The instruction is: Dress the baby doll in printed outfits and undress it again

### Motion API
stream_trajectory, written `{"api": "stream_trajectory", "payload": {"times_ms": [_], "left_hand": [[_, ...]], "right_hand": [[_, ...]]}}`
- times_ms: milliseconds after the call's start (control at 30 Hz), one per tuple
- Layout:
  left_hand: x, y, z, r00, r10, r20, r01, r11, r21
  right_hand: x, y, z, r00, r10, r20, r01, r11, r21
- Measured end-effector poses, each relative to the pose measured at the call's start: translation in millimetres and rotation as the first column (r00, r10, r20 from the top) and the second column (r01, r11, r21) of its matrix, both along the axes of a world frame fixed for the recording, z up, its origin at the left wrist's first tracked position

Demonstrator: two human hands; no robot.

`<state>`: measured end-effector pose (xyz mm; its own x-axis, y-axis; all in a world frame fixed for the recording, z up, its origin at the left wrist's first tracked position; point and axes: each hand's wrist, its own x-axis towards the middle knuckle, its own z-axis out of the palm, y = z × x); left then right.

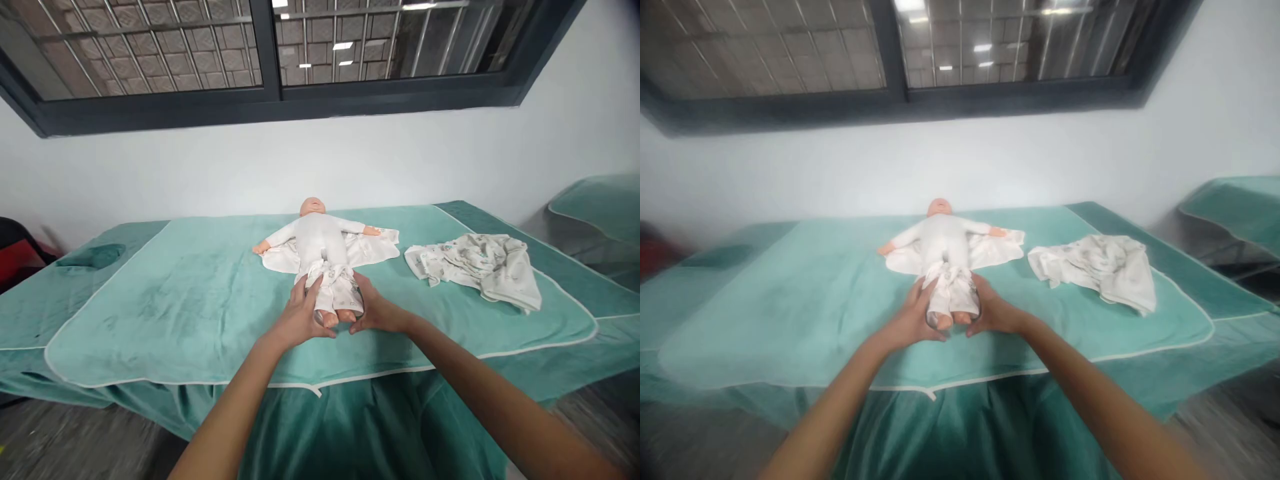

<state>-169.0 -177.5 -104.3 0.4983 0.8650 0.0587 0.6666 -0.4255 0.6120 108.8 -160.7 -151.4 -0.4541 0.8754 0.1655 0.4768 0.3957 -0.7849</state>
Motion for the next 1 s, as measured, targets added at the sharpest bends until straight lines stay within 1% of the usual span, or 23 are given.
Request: {"api": "stream_trajectory", "payload": {"times_ms": [100, 167, 267, 433, 500, 567, 633, 733, 800, 867, 933, 1000], "left_hand": [[12.7, -0.2, -4.7, 0.997, 0.063, -0.048, -0.061, 0.997, 0.055], [17.1, 3.2, -6.0, 0.995, 0.082, -0.062, -0.075, 0.992, 0.104], [18.3, 9.3, -7.0, 0.993, 0.099, -0.057, -0.09, 0.985, 0.145], [17.5, 12.1, -5.1, 0.994, 0.111, 0.003, -0.111, 0.983, 0.149], [16.8, 8.8, -0.4, 0.994, 0.103, 0.034, -0.106, 0.985, 0.133], [15.4, 3.8, 6.7, 0.992, 0.103, 0.072, -0.109, 0.99, 0.089], [13.4, -1.2, 15.0, 0.985, 0.113, 0.131, -0.117, 0.993, 0.025], [11.3, -7.0, 26.8, 0.968, 0.138, 0.211, -0.122, 0.989, -0.09], [11.0, -10.3, 33.7, 0.959, 0.158, 0.236, -0.122, 0.98, -0.16], [11.3, -14.5, 40.0, 0.951, 0.175, 0.255, -0.123, 0.971, -0.206], [11.3, -19.6, 46.2, 0.945, 0.171, 0.278, -0.103, 0.965, -0.241], [10.5, -24.5, 52.2, 0.939, 0.135, 0.315, -0.04, 0.956, -0.291]], "right_hand": [[-10.6, -0.8, -8.2, 0.997, -0.08, -0.001, 0.08, 0.991, 0.104], [-14.6, -0.1, -7.4, 0.995, -0.094, -0.024, 0.096, 0.989, 0.113], [-17.3, -0.8, 2.3, 0.991, -0.113, -0.07, 0.118, 0.99, 0.071], [-23.2, -5.9, 20.8, 0.975, -0.134, -0.179, 0.129, 0.991, -0.039], [-24.4, -8.5, 25.9, 0.975, -0.145, -0.169, 0.134, 0.988, -0.072], [-23.7, -11.1, 31.3, 0.98, -0.171, -0.1, 0.162, 0.982, -0.092], [-21.4, -13.5, 37.9, 0.984, -0.174, -0.029, 0.171, 0.981, -0.095], [-17.5, -17.1, 50.5, 0.987, -0.158, 0.014, 0.158, 0.982, -0.108], [-15.7, -20.2, 60.1, 0.99, -0.14, -0.016, 0.135, 0.975, -0.176], [-14.1, -24.2, 69.6, 0.989, -0.098, -0.107, 0.063, 0.954, -0.292], [-11.2, -29.0, 77.6, 0.975, -0.04, -0.218, -0.053, 0.912, -0.407], [-6.9, -33.9, 83.5, 0.957, 0.014, -0.288, -0.164, 0.85, -0.501]]}}
